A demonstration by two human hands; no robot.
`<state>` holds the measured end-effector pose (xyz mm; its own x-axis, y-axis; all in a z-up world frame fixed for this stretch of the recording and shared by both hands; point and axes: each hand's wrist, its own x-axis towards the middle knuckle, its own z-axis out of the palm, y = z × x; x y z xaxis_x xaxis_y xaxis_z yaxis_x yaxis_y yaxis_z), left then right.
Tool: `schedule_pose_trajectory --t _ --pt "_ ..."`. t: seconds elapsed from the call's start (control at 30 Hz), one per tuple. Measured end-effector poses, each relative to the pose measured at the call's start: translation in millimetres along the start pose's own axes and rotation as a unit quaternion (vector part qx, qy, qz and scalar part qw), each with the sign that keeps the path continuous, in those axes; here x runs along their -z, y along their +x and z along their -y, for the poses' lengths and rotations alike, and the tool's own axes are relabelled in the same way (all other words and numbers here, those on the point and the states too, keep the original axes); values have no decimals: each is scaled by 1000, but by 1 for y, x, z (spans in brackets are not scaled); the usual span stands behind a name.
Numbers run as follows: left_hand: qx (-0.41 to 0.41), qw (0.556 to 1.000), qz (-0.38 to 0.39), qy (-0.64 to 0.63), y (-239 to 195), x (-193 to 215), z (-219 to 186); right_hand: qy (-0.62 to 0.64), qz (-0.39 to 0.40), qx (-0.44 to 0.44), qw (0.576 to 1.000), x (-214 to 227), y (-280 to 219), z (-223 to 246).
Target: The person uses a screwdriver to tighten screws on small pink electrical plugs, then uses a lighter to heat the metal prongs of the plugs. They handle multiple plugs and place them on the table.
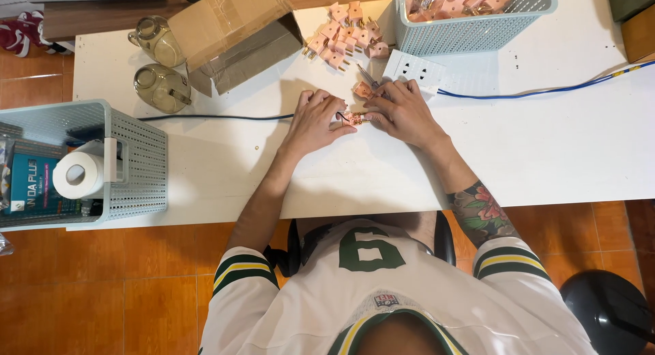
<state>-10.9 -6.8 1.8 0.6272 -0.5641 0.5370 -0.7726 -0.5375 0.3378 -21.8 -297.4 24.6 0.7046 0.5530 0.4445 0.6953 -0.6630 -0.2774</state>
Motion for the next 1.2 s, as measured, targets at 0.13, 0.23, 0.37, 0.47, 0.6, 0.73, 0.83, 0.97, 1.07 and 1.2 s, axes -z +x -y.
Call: schedule_pose_trajectory --t 0.13,0.23,0.37,0.47,0.6,0.73,0.83,0.97,1.07,1.2 --pt "-21 1000 -8 19 3 -2 0 -13 7 -17 1000 4 2 2" --pt "2 1000 17 13 4 1 -3 -14 6 -20 1000 2 1 2" --pt "32 999 38 12 4 -2 1 2 -25 -46 999 -9 -2 -3" --pt "20 999 43 5 0 -8 8 42 -64 -41 996 -17 1 7" --pt "26 998 61 -13 1 -6 8 57 -90 -15 994 -35 2 17" --pt "9 998 52 -39 2 1 5 66 -99 -20 993 -45 0 12" --pt "5 998 43 -54 3 4 3 77 -105 -22 991 -40 2 16" --pt "-12 999 22 -43 5 8 2 83 -125 -28 988 -32 4 22" --pt "-13 999 14 -44 5 7 5 85 -129 -29 988 -30 4 20" --pt "-20 999 9 -42 7 15 0 66 -135 -15 989 -26 7 23"
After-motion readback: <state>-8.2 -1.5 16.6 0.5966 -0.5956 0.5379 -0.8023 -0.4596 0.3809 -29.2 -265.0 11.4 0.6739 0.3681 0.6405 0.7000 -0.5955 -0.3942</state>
